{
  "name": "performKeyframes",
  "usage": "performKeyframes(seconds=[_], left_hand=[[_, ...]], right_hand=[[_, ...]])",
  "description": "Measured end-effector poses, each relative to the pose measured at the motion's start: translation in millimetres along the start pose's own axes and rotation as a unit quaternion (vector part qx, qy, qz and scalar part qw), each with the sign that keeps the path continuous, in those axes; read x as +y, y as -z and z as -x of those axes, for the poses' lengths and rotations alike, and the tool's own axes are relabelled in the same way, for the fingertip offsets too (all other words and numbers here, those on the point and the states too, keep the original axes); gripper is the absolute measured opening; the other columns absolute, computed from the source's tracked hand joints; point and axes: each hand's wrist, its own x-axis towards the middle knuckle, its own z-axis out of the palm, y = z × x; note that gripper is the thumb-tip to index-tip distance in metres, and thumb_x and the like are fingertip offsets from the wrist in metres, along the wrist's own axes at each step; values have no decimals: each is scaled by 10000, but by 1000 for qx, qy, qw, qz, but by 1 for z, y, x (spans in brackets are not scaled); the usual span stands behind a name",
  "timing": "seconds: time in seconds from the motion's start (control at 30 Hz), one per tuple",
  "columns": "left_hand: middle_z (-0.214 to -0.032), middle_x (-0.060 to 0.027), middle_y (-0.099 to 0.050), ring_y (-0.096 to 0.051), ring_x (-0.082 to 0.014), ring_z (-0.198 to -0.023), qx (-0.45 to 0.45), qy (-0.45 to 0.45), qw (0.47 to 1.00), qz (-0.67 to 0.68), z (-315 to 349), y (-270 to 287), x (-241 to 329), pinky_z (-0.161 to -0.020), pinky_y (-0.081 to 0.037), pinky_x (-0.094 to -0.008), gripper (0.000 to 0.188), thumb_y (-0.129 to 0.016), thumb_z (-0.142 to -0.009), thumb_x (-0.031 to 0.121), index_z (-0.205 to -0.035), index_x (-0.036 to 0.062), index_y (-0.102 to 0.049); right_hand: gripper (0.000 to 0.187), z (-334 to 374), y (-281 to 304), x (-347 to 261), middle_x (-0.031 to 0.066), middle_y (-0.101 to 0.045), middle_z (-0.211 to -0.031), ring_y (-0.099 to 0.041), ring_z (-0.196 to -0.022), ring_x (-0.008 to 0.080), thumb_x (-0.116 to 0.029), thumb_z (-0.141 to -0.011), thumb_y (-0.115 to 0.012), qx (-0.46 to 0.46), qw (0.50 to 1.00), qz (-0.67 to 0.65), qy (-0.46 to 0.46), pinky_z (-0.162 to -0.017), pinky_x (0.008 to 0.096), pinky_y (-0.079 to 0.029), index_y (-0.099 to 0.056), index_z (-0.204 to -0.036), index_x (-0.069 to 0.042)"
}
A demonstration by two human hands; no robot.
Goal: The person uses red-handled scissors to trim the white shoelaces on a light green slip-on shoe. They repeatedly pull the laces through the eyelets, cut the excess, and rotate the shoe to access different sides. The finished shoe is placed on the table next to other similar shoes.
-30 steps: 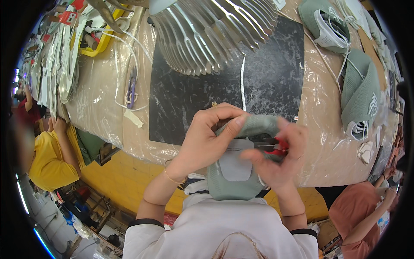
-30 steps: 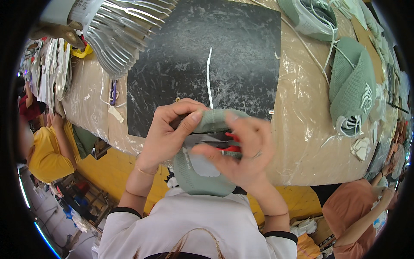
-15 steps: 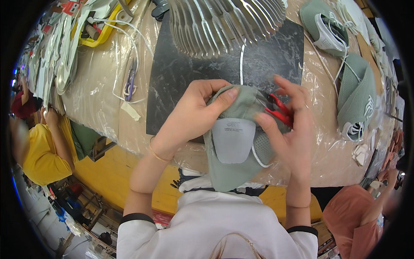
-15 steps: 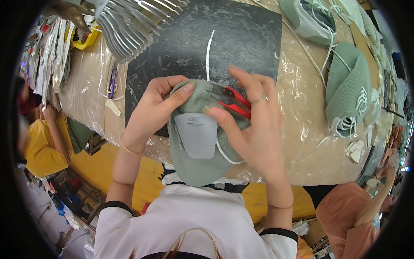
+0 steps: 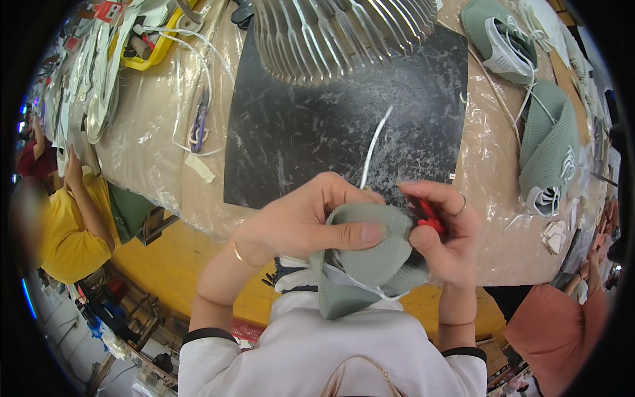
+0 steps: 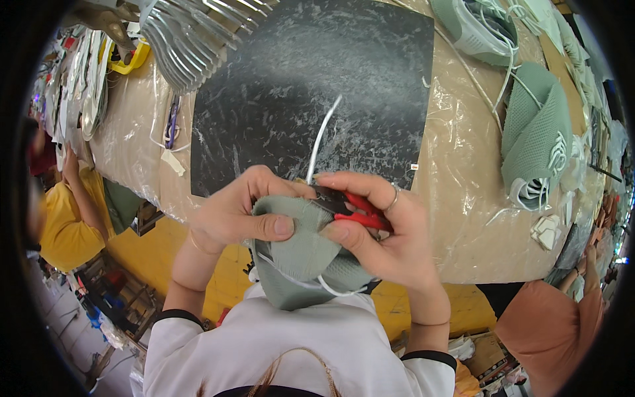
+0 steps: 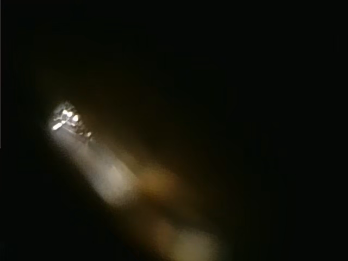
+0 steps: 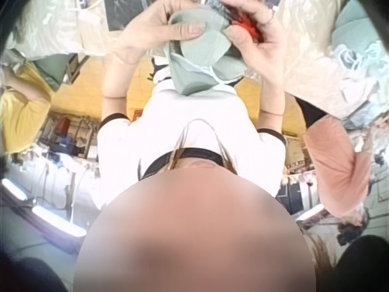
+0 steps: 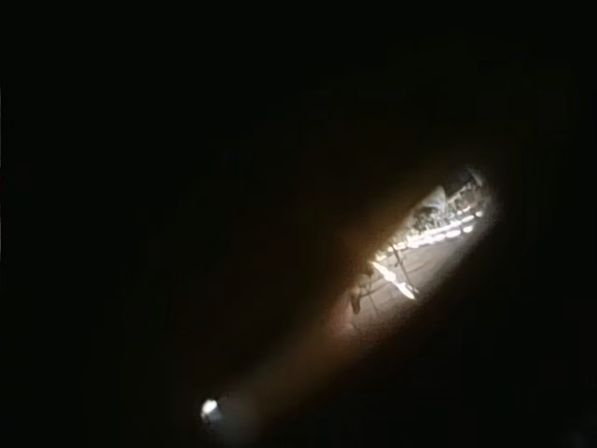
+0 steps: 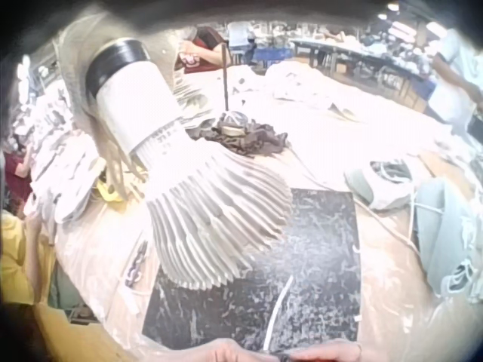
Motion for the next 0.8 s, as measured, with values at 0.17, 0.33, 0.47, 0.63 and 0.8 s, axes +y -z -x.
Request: performKeyframes(seconds=[0.17,0.33,0.47,0.63,0.8], left_hand=[[-856,-52,-646,-545,-102,-814,82,3,996,28,6,-10,-4,-731,-425,-254,208,-715,-855,152,-916,-46,-718],[-891,-18,-653,-556,-53,-796,36,-58,995,-73,6,-8,0,-706,-454,-229,197,-632,-933,136,-995,-38,-701],[-854,-57,-652,-546,-92,-798,68,-40,992,-94,5,-14,0,-713,-428,-245,185,-677,-881,125,-950,-41,-718],[-900,-72,-665,-563,-97,-820,66,-35,993,-96,6,-17,2,-727,-446,-251,183,-675,-883,117,-959,-44,-716],[-928,-81,-667,-572,-99,-837,53,-45,992,-108,4,-15,-1,-747,-456,-253,187,-664,-890,107,-987,-46,-710]], right_hand=[[420,0,3,-4,30,-675,-947,-591,-758,158,-209,-768,-779,82,956,251,124,-709,298,-437,-661,-1147,-74],[413,13,13,-32,-15,-624,-839,-494,-650,135,-463,-799,-674,31,842,498,205,-778,374,-347,-688,-1106,-187],[371,14,20,-46,-77,-606,-852,-509,-672,96,-415,-764,-707,6,788,581,206,-851,398,-312,-707,-1101,-261],[381,10,23,-49,-105,-594,-865,-540,-714,70,-361,-734,-744,0,772,599,214,-940,438,-282,-710,-1109,-306],[415,9,21,-48,-111,-594,-853,-553,-732,66,-338,-715,-761,-10,784,586,205,-949,438,-278,-702,-1125,-313]])
